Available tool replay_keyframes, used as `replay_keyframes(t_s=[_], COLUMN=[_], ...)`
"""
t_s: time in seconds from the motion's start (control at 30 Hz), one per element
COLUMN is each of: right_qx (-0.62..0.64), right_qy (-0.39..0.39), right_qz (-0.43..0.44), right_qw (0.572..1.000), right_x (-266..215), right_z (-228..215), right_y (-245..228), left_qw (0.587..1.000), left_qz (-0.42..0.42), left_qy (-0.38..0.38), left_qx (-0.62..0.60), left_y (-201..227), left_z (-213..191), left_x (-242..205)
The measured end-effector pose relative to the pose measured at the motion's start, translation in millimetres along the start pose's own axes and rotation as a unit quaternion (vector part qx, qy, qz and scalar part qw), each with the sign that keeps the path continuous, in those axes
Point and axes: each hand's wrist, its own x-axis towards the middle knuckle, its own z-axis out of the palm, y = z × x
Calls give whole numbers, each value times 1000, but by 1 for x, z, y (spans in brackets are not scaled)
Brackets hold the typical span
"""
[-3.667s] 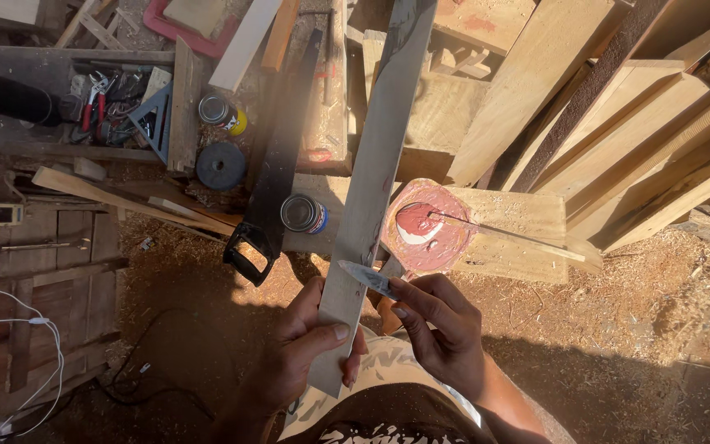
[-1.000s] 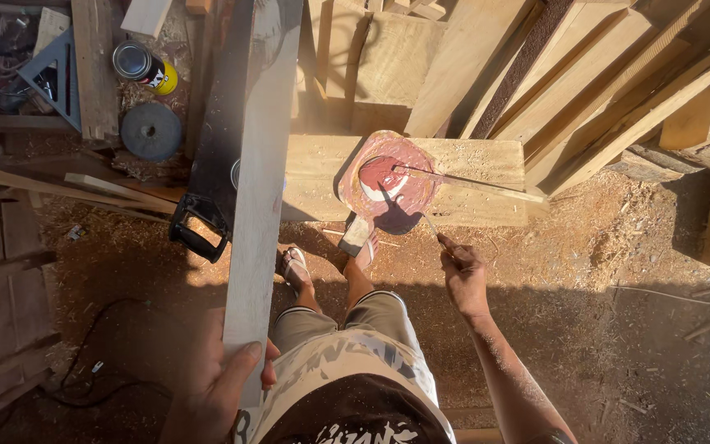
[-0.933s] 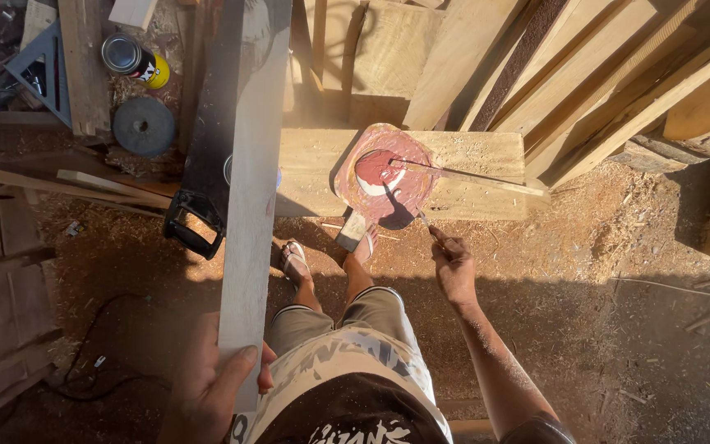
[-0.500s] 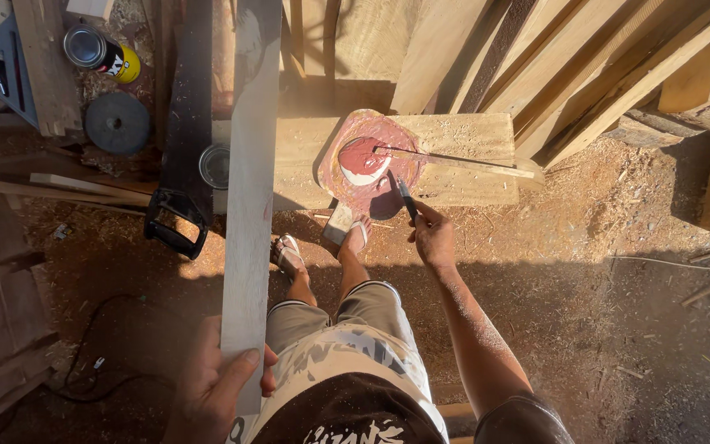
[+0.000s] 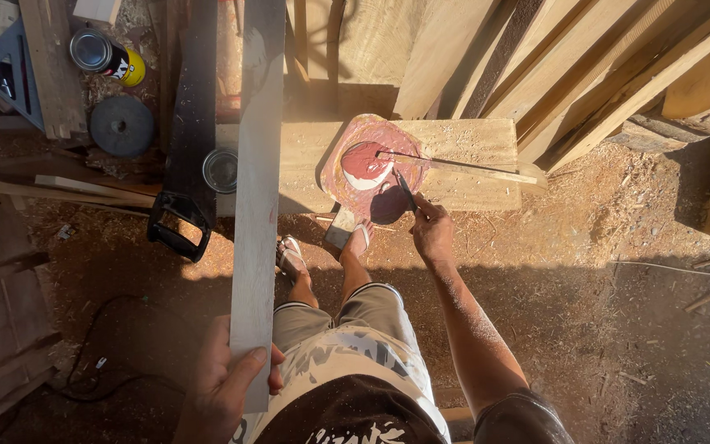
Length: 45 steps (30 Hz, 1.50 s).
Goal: The person mixes two cans of wood filler using a putty knife, then applies the mixed filler to a long wooden plank to fill gaps and imperfections. The person works methodically along the plank, smoothing the filler into the surface.
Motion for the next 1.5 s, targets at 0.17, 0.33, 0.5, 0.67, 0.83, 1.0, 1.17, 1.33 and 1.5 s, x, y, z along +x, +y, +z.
replay_keyframes(t_s=[0.17,0.33,0.5,0.67,0.83,1.0,1.17,1.33,1.5], right_qx=[-125,-163,-177,-168,-159,-217,69,165,317], right_qy=[85,131,137,103,61,32,-97,-152,-159], right_qz=[-179,-252,-283,-288,-304,-292,63,73,81], right_qw=[972,945,933,937,937,931,991,972,931], right_x=[4,7,15,24,24,27,3,-24,-34], right_z=[7,5,1,-3,-13,-40,-90,-109,-78], right_y=[10,17,22,24,29,25,9,2,-32], left_qw=[1000,1000,1000,1000,1000,999,999,999,994], left_qz=[-8,4,-21,-4,-15,-42,-18,11,63], left_qy=[-5,-19,1,-15,-6,10,29,33,93], left_qx=[-10,-10,-9,-15,-12,-15,-21,-16,1], left_y=[-3,-3,-3,0,5,12,15,15,-3], left_z=[-3,-6,-5,-2,3,7,5,2,-5], left_x=[4,6,6,8,9,9,19,34,62])
